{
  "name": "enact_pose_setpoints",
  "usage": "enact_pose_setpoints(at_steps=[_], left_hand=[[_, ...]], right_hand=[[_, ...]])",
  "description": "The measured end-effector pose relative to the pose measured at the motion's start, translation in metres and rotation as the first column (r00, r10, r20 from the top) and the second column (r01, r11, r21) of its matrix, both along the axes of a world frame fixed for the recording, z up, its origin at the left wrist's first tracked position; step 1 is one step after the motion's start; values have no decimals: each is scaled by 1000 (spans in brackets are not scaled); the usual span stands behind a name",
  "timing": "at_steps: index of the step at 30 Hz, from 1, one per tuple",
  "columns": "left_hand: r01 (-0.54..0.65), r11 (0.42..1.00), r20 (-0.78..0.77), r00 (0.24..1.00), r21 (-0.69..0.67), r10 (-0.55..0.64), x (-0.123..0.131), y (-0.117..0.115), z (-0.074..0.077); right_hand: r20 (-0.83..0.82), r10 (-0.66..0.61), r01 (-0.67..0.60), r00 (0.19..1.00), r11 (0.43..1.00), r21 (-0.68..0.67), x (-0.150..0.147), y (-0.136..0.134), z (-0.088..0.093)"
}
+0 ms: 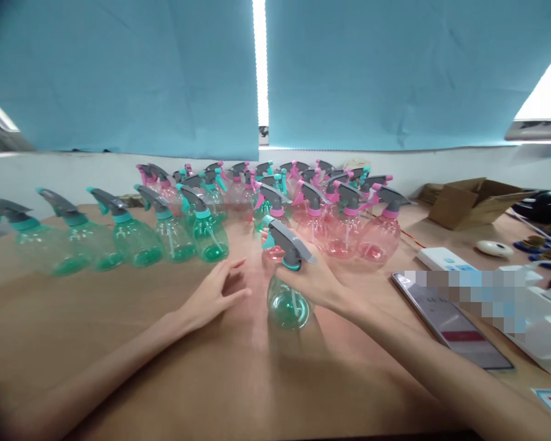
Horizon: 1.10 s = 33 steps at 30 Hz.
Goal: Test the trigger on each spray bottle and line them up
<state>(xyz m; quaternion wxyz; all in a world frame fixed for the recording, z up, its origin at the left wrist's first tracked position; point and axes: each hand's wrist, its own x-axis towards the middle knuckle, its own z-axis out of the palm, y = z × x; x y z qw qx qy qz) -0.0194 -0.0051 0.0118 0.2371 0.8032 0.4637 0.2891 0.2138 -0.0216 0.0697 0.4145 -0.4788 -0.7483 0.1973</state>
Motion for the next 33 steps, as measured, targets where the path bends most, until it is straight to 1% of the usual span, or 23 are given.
enact_pose_setpoints(at_steps=[2,5,7,10,14,18,21,24,26,29,31,33], left_hand=[[-43,999,-11,999,6,43,-12,12,1],[-67,998,-20,997,19,68,-22,23,0],[-73,997,-25,997,33,74,-25,28,-1],[-72,996,-30,997,54,74,-25,31,-1],[-70,995,-51,996,74,74,-25,34,-2],[-67,993,-73,995,96,74,-26,35,-1],[-54,991,-81,995,124,64,-25,33,1],[-13,986,-89,996,164,28,-20,25,2],[48,983,-108,994,178,-29,-12,17,3],[190,966,-175,972,177,-159,2,7,1],[237,957,-214,956,169,-199,11,4,0],[255,952,-240,947,171,-211,19,3,-2]], right_hand=[[-91,62,-65,994,997,-33,-3,2,1],[-190,122,-139,974,987,-77,-6,4,3],[-190,106,-126,976,987,-100,-8,4,6],[-145,75,-92,987,989,-119,-8,3,13],[-174,100,-122,980,985,-120,-10,1,18],[-173,83,-107,981,986,-131,-10,2,16],[-157,46,-65,987,990,-123,-8,3,11],[-157,39,-59,987,991,-123,-5,5,6],[-169,56,-79,984,988,-132,-4,6,6],[-187,87,-114,978,984,-138,-4,7,11],[-171,96,-123,981,979,-160,-3,6,15],[-139,67,-91,988,981,-172,-2,5,17]])
